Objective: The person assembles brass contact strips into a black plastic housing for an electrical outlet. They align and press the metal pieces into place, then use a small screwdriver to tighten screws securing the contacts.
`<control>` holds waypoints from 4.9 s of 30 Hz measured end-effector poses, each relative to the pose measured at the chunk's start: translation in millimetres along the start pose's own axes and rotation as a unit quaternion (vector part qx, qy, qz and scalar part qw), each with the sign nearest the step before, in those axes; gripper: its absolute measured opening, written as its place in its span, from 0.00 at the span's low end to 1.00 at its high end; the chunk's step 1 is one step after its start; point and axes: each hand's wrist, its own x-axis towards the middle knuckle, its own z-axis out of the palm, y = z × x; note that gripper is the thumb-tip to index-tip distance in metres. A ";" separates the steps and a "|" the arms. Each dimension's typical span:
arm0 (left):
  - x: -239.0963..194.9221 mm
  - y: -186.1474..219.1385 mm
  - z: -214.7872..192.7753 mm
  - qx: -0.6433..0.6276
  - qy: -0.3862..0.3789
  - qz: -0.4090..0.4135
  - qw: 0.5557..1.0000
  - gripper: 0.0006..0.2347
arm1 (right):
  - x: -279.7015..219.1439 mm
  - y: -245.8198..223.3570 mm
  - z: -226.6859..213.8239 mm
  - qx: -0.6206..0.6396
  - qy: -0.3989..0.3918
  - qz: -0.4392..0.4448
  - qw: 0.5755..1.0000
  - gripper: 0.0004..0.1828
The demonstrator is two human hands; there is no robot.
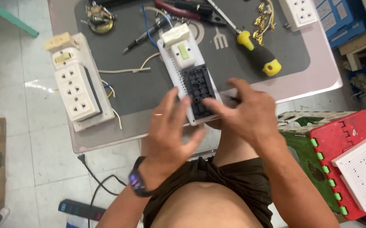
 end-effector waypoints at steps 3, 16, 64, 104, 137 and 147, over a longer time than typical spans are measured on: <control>-6.8 -4.2 25.8 0.138 -0.071 0.022 0.988 0.44 | -0.4 8.4 -0.1 0.061 -0.011 0.001 0.998 0.35; 18.1 -59.3 -37.3 -0.027 -0.203 0.048 0.978 0.29 | -53.4 7.8 92.4 0.093 0.044 -0.219 0.970 0.41; 16.3 -9.6 28.7 0.082 0.019 0.031 0.996 0.32 | 53.0 85.0 18.4 -0.071 0.275 -0.198 0.938 0.27; 278.6 -12.2 127.1 -0.384 -0.298 -0.370 0.791 0.03 | 96.3 133.3 -34.0 0.557 0.187 -0.073 0.806 0.14; 136.1 26.6 -7.5 -0.529 -0.132 -0.267 0.794 0.22 | 0.3 36.9 -3.4 0.532 -0.011 -0.128 0.837 0.08; 130.4 18.5 -14.6 -0.541 -0.122 -0.267 0.788 0.21 | -1.4 28.0 3.6 0.637 -0.110 -0.105 0.756 0.10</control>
